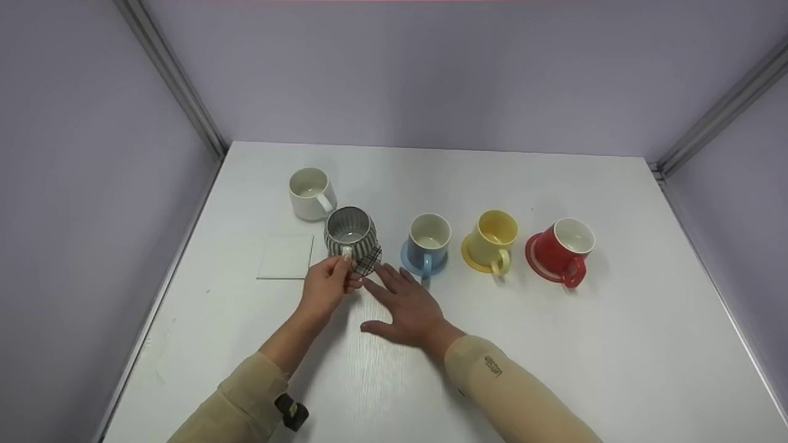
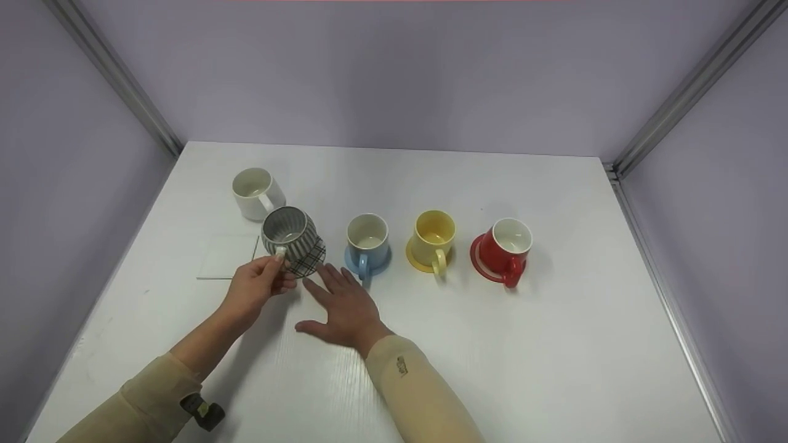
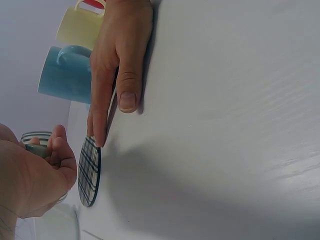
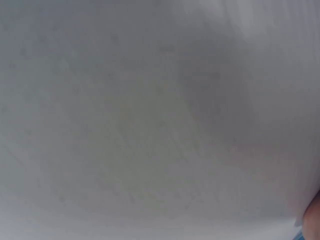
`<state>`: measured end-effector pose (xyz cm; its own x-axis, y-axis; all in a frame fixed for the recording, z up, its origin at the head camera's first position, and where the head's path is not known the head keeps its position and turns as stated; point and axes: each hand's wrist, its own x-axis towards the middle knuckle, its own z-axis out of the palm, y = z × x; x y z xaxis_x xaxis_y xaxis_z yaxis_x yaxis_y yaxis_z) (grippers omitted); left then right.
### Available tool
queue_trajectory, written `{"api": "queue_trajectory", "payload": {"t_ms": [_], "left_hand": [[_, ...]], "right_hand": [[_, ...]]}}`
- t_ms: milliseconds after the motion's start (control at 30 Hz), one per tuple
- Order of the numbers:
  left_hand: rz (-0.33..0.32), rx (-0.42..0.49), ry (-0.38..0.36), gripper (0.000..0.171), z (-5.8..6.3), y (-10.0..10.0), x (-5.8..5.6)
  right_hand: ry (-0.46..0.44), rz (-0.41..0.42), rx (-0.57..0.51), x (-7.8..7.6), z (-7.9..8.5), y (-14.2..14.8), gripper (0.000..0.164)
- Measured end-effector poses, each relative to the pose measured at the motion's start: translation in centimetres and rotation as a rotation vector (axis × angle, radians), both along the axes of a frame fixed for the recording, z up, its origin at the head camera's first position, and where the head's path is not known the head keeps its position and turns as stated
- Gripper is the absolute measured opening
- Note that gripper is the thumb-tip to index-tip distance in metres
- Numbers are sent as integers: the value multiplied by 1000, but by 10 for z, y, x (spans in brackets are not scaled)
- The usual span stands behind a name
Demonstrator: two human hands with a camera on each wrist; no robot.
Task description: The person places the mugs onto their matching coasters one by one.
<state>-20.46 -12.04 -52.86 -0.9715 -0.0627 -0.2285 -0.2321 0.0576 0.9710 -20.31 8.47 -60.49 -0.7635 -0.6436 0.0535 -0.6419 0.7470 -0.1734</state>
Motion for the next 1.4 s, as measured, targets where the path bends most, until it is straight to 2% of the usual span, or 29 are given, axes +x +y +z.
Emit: {"api": "queue_trajectory", "payload": {"t_ms": [633,967,1200,1400], "left_hand": [[-16,7,-13,35,-8,-4,3],[-19,30,-13,32,-10,-2,3],[-28,29,-15,34,-9,-3,3],[-26,26,-21,33,-9,-3,4]], "right_hand": [[-12,1,-23,-1,0,-1,92],[-16,-4,3,0,1,-1,93],[-24,5,-41,1,3,0,91],[-25,6,-36,1,4,-1,91]]}}
